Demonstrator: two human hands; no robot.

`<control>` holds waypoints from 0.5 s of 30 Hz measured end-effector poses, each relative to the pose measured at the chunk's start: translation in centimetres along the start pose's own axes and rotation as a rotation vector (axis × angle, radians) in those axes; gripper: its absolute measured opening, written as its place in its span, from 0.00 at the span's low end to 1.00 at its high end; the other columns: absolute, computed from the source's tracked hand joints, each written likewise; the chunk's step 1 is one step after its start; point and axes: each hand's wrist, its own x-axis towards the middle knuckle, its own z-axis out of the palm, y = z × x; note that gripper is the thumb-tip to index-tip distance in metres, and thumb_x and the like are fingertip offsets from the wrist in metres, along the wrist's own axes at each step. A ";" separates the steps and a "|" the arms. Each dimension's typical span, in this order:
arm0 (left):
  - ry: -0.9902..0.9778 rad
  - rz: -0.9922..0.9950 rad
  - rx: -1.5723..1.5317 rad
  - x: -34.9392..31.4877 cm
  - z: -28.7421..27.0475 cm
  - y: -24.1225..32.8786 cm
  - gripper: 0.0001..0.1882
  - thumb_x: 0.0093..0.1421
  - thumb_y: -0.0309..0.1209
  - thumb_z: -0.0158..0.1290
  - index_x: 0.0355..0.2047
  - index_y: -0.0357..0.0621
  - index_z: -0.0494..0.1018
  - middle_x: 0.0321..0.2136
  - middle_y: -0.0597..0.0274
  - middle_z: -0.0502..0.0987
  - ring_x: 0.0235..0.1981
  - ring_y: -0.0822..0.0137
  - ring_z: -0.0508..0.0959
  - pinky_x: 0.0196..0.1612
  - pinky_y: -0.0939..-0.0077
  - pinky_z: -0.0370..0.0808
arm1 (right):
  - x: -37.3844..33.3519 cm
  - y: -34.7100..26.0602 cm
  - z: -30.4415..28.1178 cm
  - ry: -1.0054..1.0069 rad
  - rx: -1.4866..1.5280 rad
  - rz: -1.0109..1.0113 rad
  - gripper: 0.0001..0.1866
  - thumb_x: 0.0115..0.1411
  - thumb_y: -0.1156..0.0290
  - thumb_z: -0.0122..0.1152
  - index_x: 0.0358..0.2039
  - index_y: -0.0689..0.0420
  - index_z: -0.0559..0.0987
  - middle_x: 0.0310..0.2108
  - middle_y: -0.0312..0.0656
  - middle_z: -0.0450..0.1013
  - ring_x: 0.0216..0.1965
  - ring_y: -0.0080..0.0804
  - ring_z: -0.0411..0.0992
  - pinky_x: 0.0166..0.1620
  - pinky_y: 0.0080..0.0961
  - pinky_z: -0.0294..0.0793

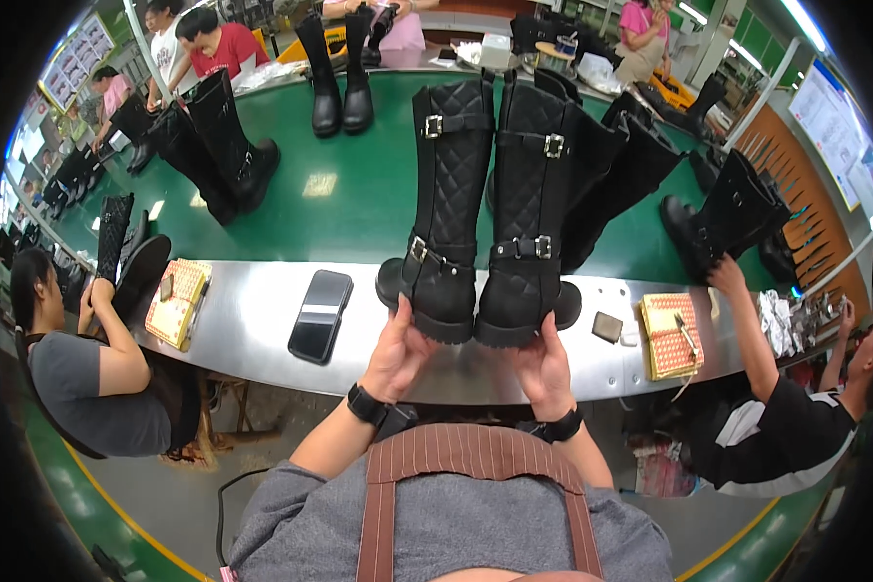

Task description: The recorder is performing a quality check on black quilted boots, inspecting the buckles, zippers, and alignment, and placing them on a conveyor belt.

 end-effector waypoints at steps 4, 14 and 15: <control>0.001 0.020 0.024 0.3 -0.5 0.3 0.30 0.66 0.47 0.46 0.64 0.54 0.52 0.60 0.61 0.65 0.61 0.60 0.66 0.61 0.56 0.65 | 0.3 0.0 -0.1 0.023 -0.022 -0.017 0.28 0.67 0.51 0.50 0.61 0.54 0.64 0.58 0.42 0.67 0.57 0.38 0.66 0.58 0.39 0.67; -0.189 -0.170 -0.044 -0.3 -0.2 0.6 0.30 0.68 0.53 0.39 0.61 0.45 0.62 0.60 0.58 0.67 0.60 0.62 0.68 0.62 0.59 0.65 | 0.8 -0.1 -2.0 -0.306 -0.132 0.130 0.38 0.64 0.49 0.55 0.65 0.60 0.58 0.62 0.46 0.62 0.63 0.39 0.60 0.62 0.39 0.61; -0.245 -0.249 -0.189 -0.2 -0.2 0.2 0.29 0.67 0.52 0.41 0.59 0.45 0.65 0.57 0.57 0.70 0.57 0.63 0.71 0.60 0.62 0.67 | 1.4 0.4 -2.8 -0.259 -0.403 -0.023 0.38 0.64 0.52 0.56 0.65 0.60 0.56 0.62 0.44 0.61 0.63 0.37 0.60 0.63 0.36 0.59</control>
